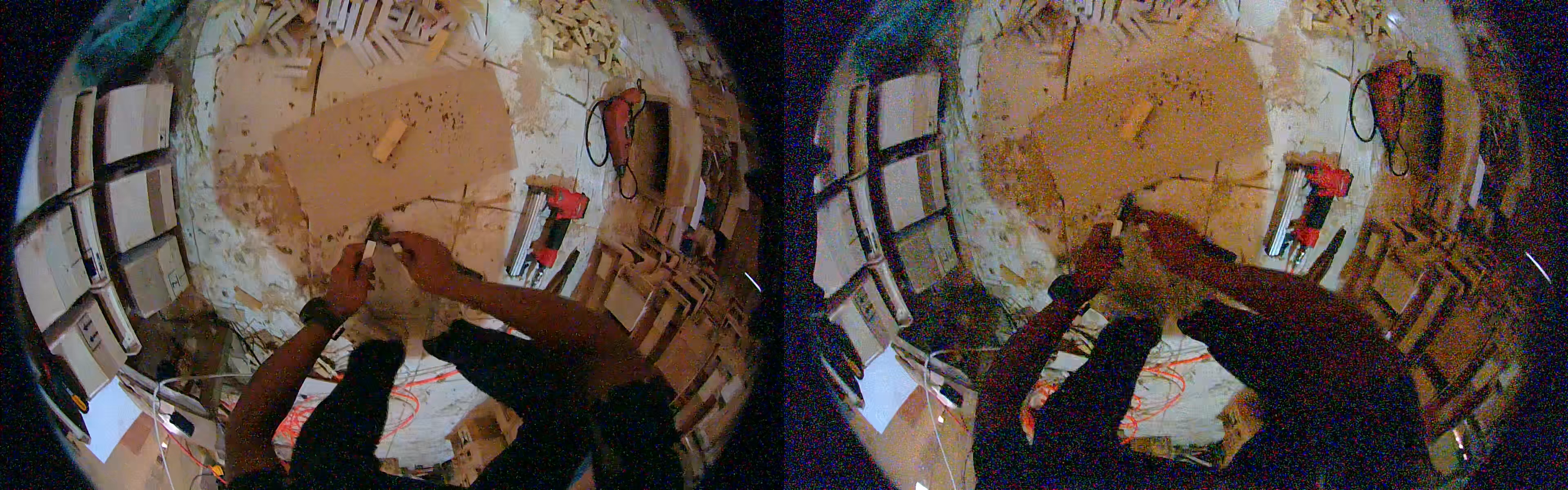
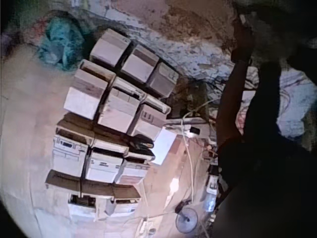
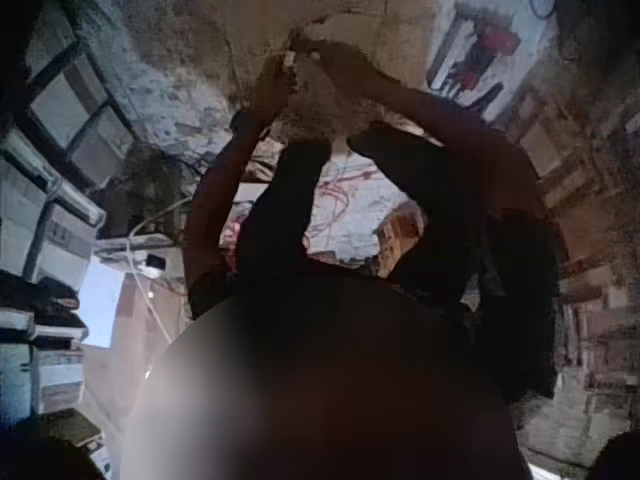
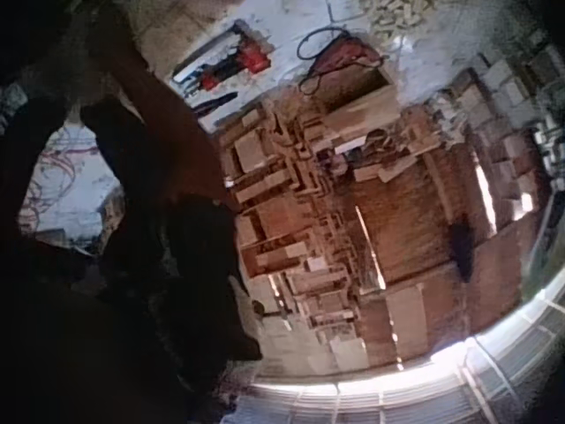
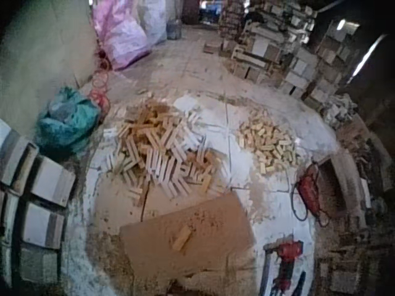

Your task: The person sits on the floor and uses a file to smooth the edges of small wooden blocks. They then use a pneumatic nail gun to fasten the blocks together into small assemblies, placing the finished pieces on a cardboard sheet.

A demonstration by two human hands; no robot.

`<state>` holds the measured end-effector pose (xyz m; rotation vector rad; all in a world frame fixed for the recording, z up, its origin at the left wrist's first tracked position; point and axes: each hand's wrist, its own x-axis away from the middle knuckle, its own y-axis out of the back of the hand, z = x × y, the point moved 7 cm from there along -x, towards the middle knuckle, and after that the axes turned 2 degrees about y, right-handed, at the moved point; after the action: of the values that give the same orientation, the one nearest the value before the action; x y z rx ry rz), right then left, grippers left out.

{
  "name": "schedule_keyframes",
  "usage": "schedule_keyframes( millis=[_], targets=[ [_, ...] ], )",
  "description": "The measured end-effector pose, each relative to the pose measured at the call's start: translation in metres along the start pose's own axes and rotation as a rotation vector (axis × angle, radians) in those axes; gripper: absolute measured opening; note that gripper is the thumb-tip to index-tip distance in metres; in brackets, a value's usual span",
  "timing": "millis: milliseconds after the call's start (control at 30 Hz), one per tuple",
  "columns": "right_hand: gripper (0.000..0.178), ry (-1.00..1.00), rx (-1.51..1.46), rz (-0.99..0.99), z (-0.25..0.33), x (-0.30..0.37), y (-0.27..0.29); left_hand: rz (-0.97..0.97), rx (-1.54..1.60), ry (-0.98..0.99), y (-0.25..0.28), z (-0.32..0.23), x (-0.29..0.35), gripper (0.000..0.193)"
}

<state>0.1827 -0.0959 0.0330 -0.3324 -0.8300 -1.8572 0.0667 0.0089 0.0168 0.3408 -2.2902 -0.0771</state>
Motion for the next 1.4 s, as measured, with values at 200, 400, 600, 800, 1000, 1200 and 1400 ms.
schedule_keyframes(
  millis=[200,400,600,800,1000,1200,1400],
  targets=[
    [0.024,0.098,-0.345,-0.141,0.016,-0.074,0.063,0.044,0.277,-0.101,0.013,-0.060,-0.056,0.022],
    [0.027,0.101,-0.413,-0.264,0.004,-0.101,0.071,-0.015,0.432,-0.180,0.021,-0.093,-0.083,0.020],
    [0.027,0.158,-0.399,-0.202,0.005,-0.104,0.072,-0.026,0.135,-0.101,0.019,-0.089,-0.092,0.019],
    [0.036,0.728,0.668,-0.493,0.040,-0.114,0.098,-0.093,0.287,-0.082,0.028,-0.061,-0.082,0.018],
    [0.038,0.094,0.550,-0.442,-0.030,-0.093,0.121,0.051,0.334,-0.117,0.006,-0.068,-0.089,0.020],
    [0.039,-0.062,0.202,-0.674,-0.075,-0.038,0.129,0.159,0.075,-0.182,-0.046,-0.096,-0.123,0.025],
    [0.041,0.021,0.174,-0.792,-0.089,-0.017,0.146,-0.027,-0.271,-0.542,-0.063,-0.131,-0.168,0.029]
  ],
)
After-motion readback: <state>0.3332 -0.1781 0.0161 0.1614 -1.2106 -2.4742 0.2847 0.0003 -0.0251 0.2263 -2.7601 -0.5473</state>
